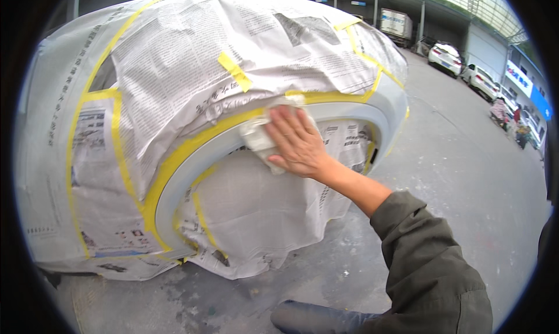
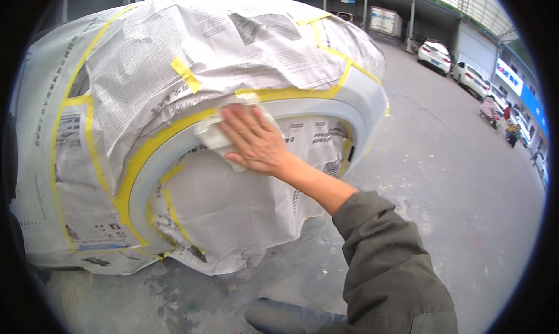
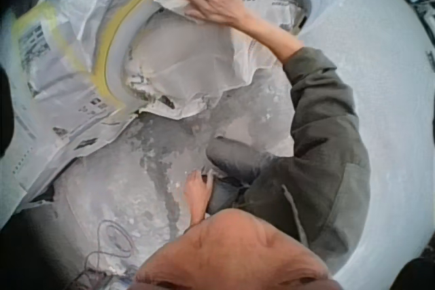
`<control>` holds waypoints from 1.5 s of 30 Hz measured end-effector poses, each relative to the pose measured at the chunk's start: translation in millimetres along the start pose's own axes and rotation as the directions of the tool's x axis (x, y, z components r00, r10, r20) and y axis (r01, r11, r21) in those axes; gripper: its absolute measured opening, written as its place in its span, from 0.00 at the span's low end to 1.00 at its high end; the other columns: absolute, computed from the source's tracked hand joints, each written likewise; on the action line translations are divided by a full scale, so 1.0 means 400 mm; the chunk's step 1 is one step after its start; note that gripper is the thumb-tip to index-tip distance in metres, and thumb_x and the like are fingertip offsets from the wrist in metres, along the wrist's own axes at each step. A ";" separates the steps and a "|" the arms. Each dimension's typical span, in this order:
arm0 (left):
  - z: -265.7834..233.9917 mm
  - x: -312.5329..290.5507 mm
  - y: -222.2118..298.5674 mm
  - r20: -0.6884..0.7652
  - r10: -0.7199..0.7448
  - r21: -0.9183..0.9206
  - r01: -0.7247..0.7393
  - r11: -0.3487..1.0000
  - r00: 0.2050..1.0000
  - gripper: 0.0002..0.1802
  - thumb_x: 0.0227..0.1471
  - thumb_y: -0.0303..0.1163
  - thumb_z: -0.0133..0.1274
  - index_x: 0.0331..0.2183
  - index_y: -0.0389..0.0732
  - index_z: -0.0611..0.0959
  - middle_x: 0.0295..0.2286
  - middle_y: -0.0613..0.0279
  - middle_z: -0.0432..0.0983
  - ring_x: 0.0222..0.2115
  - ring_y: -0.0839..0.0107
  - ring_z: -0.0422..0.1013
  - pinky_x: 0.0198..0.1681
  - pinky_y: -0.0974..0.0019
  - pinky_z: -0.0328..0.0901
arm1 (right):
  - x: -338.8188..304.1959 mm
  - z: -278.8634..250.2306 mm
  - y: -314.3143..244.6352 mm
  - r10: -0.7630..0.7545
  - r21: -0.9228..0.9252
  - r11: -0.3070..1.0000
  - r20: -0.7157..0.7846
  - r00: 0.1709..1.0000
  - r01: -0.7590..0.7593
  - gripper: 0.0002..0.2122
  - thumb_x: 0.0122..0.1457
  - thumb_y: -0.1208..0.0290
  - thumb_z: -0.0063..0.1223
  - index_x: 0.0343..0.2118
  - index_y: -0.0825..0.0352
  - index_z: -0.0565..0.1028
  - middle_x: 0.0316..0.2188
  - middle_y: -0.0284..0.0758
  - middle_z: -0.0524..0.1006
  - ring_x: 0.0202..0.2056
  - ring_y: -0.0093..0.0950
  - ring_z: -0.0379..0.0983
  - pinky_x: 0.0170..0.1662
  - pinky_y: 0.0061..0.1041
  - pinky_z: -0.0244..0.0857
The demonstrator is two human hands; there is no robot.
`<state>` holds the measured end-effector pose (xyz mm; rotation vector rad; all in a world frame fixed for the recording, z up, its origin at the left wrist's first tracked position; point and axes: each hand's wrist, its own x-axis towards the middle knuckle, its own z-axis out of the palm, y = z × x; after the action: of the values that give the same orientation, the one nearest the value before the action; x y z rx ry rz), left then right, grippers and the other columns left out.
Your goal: The person retrieves a white cloth, walks to a white car with masked areas, and wipes the exposed rear bumper and trunk surfaces. The person folds the cloth and continues wiping along the edges of the masking tape and newspaper.
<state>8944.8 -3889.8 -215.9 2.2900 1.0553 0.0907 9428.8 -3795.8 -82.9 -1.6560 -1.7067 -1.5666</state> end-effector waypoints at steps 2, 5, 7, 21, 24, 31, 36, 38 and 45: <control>-0.002 0.013 0.036 0.052 0.020 0.109 -0.026 0.994 0.998 0.21 0.58 0.46 0.58 0.43 0.38 0.85 0.37 0.44 0.82 0.38 0.43 0.77 0.44 0.46 0.71 | -0.102 -0.011 0.055 0.131 0.006 0.991 -0.005 0.991 -0.131 0.37 0.65 0.47 0.47 0.68 0.70 0.60 0.73 0.45 0.52 0.74 0.42 0.43 0.75 0.47 0.31; 0.039 0.004 0.031 -0.050 0.024 0.002 -0.024 1.000 0.998 0.21 0.59 0.44 0.58 0.45 0.37 0.85 0.35 0.41 0.81 0.36 0.41 0.77 0.42 0.47 0.71 | -0.205 -0.007 0.129 0.300 0.051 0.953 -0.052 0.953 -0.297 0.38 0.65 0.49 0.47 0.70 0.74 0.55 0.73 0.51 0.48 0.74 0.48 0.40 0.74 0.50 0.30; 0.065 0.004 0.045 -0.088 0.016 -0.003 -0.017 1.000 0.996 0.20 0.60 0.43 0.57 0.46 0.37 0.85 0.36 0.41 0.81 0.37 0.41 0.77 0.42 0.47 0.71 | -0.264 -0.004 0.174 0.395 0.093 0.917 -0.071 0.916 -0.388 0.38 0.67 0.52 0.45 0.71 0.75 0.50 0.74 0.53 0.44 0.74 0.49 0.36 0.74 0.50 0.30; 0.192 0.088 0.239 -0.152 -0.196 0.344 0.238 0.908 0.969 0.21 0.61 0.47 0.55 0.46 0.41 0.86 0.36 0.42 0.82 0.37 0.43 0.78 0.41 0.48 0.72 | -0.277 -0.058 0.477 0.410 0.178 0.909 -0.215 0.886 -0.378 0.33 0.66 0.54 0.48 0.69 0.69 0.60 0.71 0.48 0.56 0.73 0.47 0.47 0.74 0.49 0.34; 0.204 0.091 0.219 -0.135 -0.216 0.305 0.248 0.920 0.967 0.22 0.61 0.49 0.54 0.47 0.43 0.86 0.39 0.46 0.83 0.40 0.46 0.79 0.43 0.49 0.73 | -0.354 -0.090 0.569 0.358 0.153 0.929 -0.146 0.922 -0.337 0.30 0.64 0.57 0.50 0.66 0.68 0.66 0.69 0.45 0.61 0.72 0.44 0.52 0.74 0.46 0.36; 0.172 0.076 0.254 -0.218 -0.227 0.281 0.283 0.917 0.949 0.21 0.61 0.48 0.54 0.46 0.44 0.86 0.41 0.49 0.83 0.42 0.47 0.78 0.46 0.50 0.72 | -0.405 -0.086 0.590 0.373 0.243 0.916 -0.231 0.898 -0.318 0.25 0.56 0.70 0.55 0.60 0.64 0.75 0.66 0.37 0.68 0.69 0.37 0.59 0.73 0.43 0.43; 0.189 0.069 0.262 -0.260 -0.240 0.293 0.313 0.903 0.935 0.19 0.61 0.47 0.54 0.45 0.45 0.86 0.40 0.48 0.83 0.41 0.45 0.78 0.45 0.49 0.72 | -0.306 -0.106 0.584 0.111 0.140 0.987 -0.217 0.970 -0.081 0.26 0.56 0.64 0.57 0.60 0.60 0.75 0.67 0.32 0.68 0.68 0.30 0.61 0.74 0.39 0.44; 0.190 0.076 0.255 -0.243 -0.267 0.309 0.335 0.890 0.933 0.18 0.61 0.46 0.54 0.44 0.45 0.86 0.40 0.48 0.83 0.41 0.45 0.78 0.45 0.48 0.72 | -0.346 -0.087 0.597 -0.112 0.038 0.992 -0.213 0.971 0.122 0.27 0.57 0.61 0.56 0.61 0.59 0.74 0.67 0.31 0.66 0.68 0.29 0.61 0.74 0.39 0.44; 0.176 0.112 0.262 -0.232 -0.233 0.330 0.302 0.894 0.944 0.18 0.60 0.46 0.54 0.44 0.46 0.87 0.39 0.47 0.83 0.41 0.44 0.78 0.45 0.47 0.71 | -0.316 -0.107 0.586 0.179 0.140 0.978 -0.164 0.970 -0.157 0.29 0.59 0.54 0.54 0.63 0.59 0.72 0.68 0.32 0.65 0.70 0.30 0.57 0.75 0.42 0.40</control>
<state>9066.4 -3945.2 -223.1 2.4644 1.5937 -0.0033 9644.1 -3956.4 -56.4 -1.5095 -1.5015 -1.4476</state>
